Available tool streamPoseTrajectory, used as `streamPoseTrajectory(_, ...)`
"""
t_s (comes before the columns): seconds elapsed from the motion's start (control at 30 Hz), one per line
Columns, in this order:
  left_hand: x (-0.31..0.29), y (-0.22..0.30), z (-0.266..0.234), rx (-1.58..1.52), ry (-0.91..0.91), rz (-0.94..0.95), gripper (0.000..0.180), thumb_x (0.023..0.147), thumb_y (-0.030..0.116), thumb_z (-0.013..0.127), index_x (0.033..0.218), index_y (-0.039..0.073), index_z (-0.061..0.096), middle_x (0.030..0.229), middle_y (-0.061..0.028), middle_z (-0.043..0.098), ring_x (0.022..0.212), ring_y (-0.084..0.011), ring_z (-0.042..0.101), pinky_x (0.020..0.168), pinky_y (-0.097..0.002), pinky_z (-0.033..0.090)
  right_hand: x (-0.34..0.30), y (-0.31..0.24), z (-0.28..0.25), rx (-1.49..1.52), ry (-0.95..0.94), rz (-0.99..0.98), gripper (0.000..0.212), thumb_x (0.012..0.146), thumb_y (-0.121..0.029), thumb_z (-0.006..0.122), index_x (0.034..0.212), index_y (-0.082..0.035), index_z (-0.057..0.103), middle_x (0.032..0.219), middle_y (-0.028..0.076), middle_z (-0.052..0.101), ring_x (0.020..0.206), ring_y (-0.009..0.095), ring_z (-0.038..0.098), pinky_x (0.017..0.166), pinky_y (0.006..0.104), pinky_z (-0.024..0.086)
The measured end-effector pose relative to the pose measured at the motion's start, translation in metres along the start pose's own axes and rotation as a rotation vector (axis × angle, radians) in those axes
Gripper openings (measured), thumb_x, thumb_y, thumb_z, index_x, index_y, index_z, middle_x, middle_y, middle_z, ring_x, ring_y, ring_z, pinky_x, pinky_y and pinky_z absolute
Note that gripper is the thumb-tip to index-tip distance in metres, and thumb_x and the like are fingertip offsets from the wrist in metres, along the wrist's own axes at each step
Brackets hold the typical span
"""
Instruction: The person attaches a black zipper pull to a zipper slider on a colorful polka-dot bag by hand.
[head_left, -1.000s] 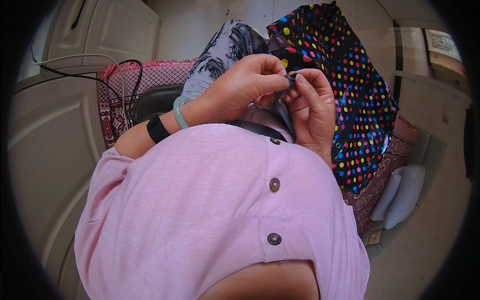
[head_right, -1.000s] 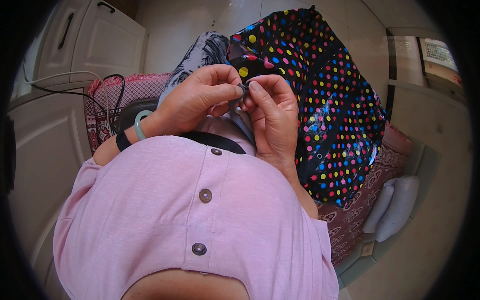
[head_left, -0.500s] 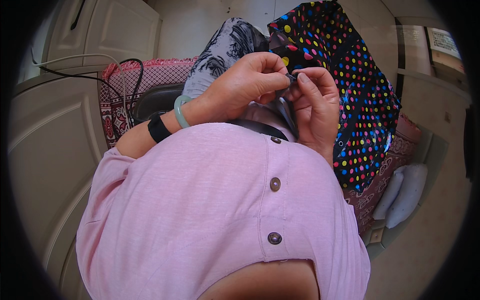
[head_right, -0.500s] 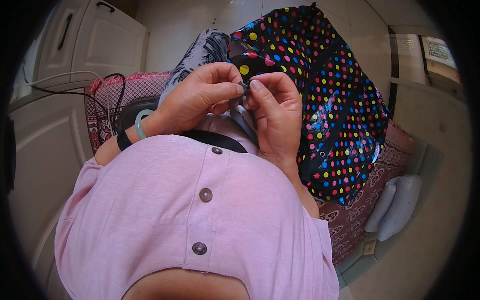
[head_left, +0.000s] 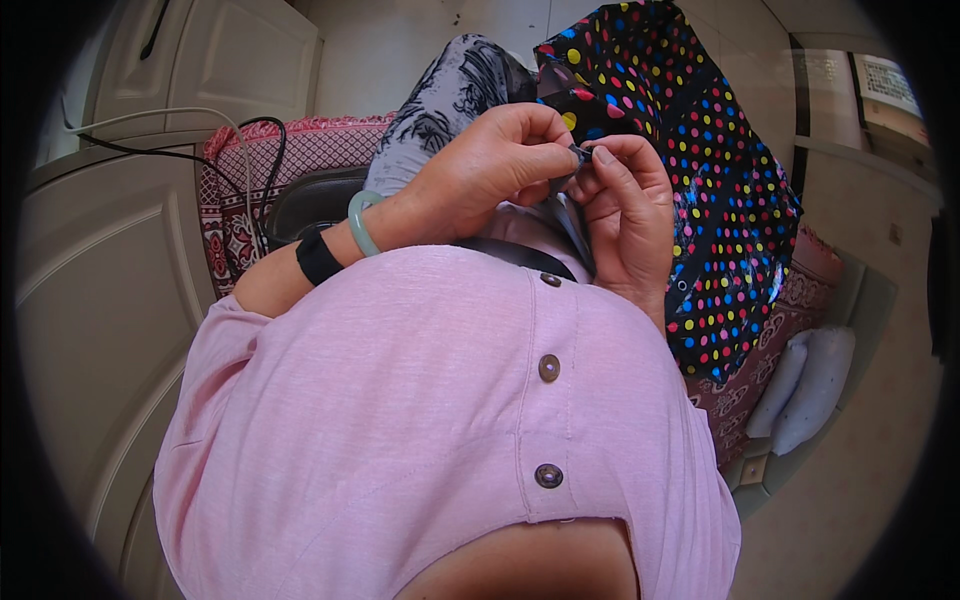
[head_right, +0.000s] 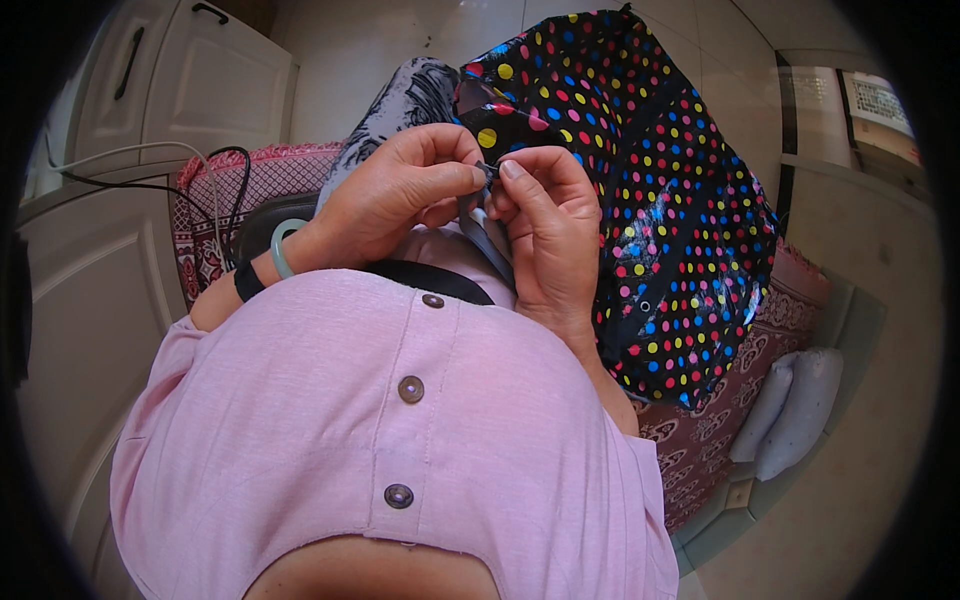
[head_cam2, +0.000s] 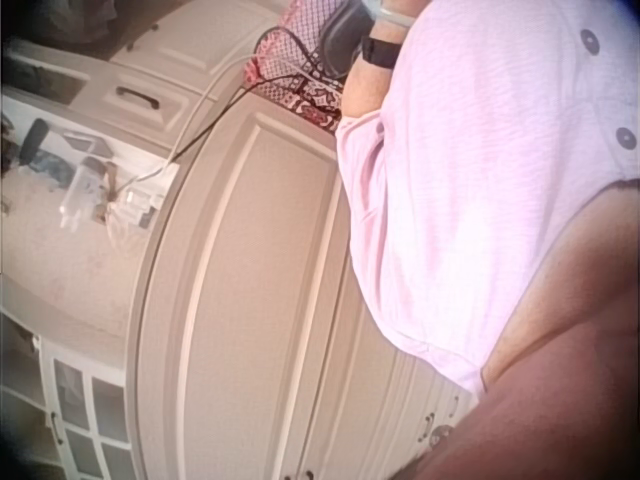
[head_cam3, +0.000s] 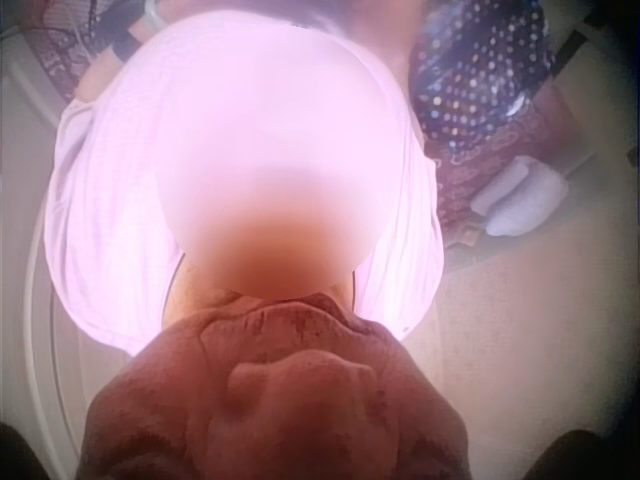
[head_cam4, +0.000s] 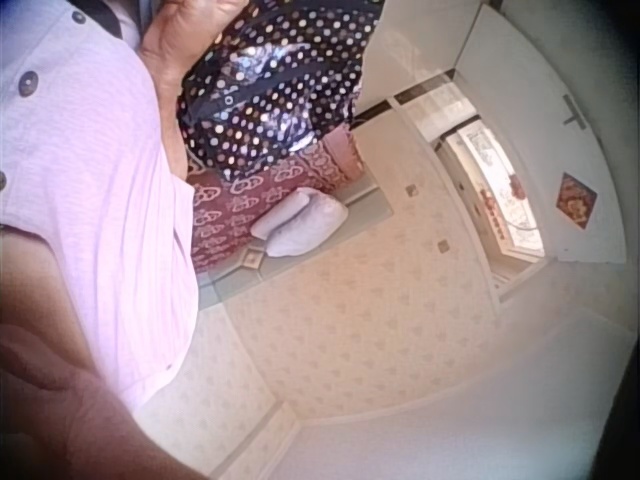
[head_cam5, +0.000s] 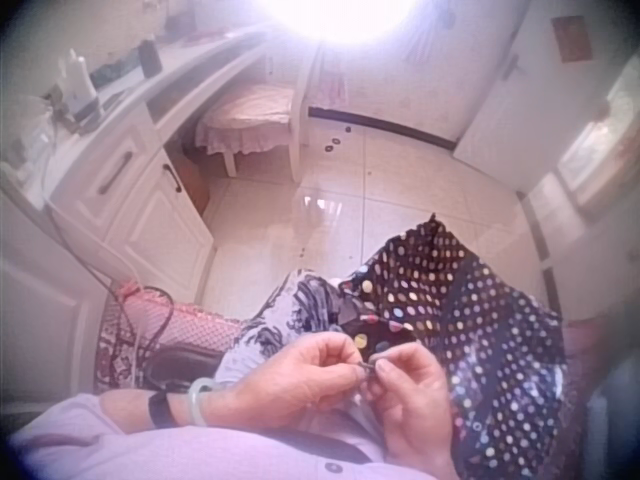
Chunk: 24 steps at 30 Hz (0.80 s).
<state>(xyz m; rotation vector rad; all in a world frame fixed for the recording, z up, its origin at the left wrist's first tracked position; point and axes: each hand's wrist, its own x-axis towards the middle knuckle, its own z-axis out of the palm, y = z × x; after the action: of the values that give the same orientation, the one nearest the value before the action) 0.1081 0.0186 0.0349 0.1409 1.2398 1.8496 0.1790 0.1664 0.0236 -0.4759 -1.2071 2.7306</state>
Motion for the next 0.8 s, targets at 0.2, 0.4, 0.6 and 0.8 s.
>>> streamPoseTrajectory(0.2,-0.0004,0.0006,0.0006,0.029,0.020,-0.006,0.009,0.087,0.012,0.063,0.090,0.007,0.056,0.072,0.0028,0.054,0.055,-0.0018,0.042,0.048,-0.0152,0.032,0.0001,0.0006,-0.0011,-0.018,-0.002,-0.003,0.007,0.086,0.000,0.064,0.092,0.000,0.061,0.079,0.004,0.061,0.066,0.010,0.056,0.061,0.0233,0.048)
streamPoseTrajectory(0.4,-0.0002,-0.0003,-0.0003,0.037,0.007,0.011,0.009,0.088,0.012,0.063,0.090,0.007,0.056,0.072,0.0032,0.053,0.055,-0.0017,0.042,0.049,-0.0153,0.032,-0.0035,-0.0001,0.0032,-0.154,0.018,-0.050,0.007,0.085,-0.001,0.066,0.091,0.000,0.061,0.079,0.003,0.062,0.065,0.008,0.056,0.061,0.0199,0.046)
streamPoseTrajectory(0.6,-0.0026,-0.0019,0.0011,0.075,0.013,0.033,0.011,0.090,0.014,0.062,0.091,0.006,0.055,0.073,0.0017,0.055,0.057,-0.0030,0.047,0.048,-0.0158,0.033,-0.0069,-0.0020,0.0044,-0.299,0.032,-0.091,0.007,0.085,-0.002,0.066,0.090,-0.001,0.062,0.077,0.002,0.062,0.066,0.006,0.056,0.061,0.0178,0.043)
streamPoseTrajectory(0.8,-0.0037,-0.0023,0.0038,0.033,-0.001,0.038,0.011,0.092,0.012,0.058,0.097,0.002,0.055,0.078,-0.0033,0.060,0.061,-0.0067,0.057,0.051,-0.0175,0.042,-0.0076,-0.0046,0.0068,-0.321,0.050,-0.087,0.006,0.086,-0.002,0.065,0.091,0.000,0.062,0.078,0.002,0.062,0.066,0.007,0.056,0.062,0.0185,0.044)
